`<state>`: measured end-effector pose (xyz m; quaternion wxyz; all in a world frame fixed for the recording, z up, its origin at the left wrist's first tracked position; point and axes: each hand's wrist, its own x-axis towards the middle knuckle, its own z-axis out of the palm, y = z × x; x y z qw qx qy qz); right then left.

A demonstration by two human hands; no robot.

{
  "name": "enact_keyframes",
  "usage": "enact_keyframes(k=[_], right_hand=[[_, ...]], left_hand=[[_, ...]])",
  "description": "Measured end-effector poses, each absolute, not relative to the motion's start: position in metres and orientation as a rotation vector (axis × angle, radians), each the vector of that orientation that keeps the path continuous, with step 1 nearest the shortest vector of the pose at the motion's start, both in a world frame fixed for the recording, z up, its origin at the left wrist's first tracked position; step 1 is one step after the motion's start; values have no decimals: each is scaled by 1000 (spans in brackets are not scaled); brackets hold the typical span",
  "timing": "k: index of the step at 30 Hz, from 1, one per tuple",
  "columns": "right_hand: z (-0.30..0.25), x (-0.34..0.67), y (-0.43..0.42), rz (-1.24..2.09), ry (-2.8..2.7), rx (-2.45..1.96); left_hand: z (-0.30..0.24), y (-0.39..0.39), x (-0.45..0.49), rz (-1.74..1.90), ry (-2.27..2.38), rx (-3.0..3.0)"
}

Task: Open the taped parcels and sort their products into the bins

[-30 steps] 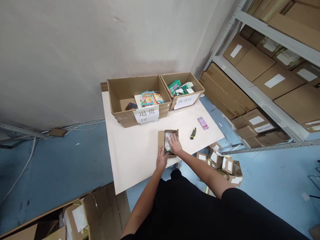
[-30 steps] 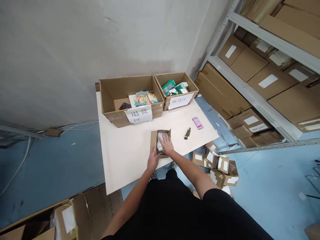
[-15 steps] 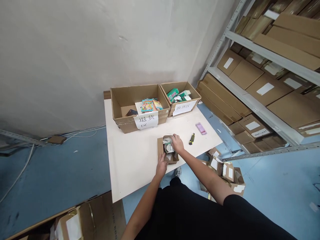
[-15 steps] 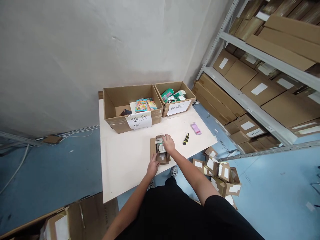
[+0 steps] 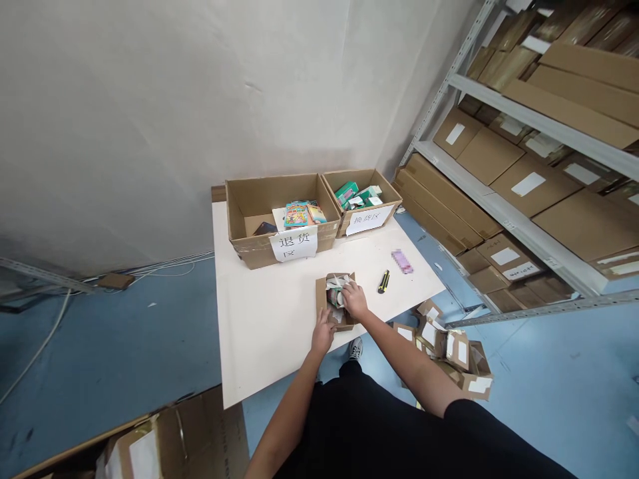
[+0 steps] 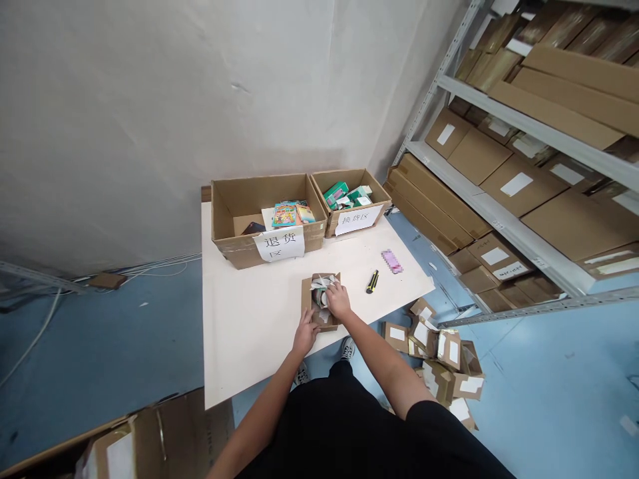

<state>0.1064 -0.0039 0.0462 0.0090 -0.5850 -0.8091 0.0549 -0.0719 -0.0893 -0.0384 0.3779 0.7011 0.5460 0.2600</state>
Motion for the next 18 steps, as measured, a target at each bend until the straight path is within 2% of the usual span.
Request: enact_keyframes(k=[13, 18], right_hand=[[36, 77, -7, 88, -2530, -1881], [36, 70, -13, 75, -2528, -1747]], left_hand=[[-39, -76, -70, 613, 1440, 1828], [-28, -64, -77, 669, 1550, 1876]])
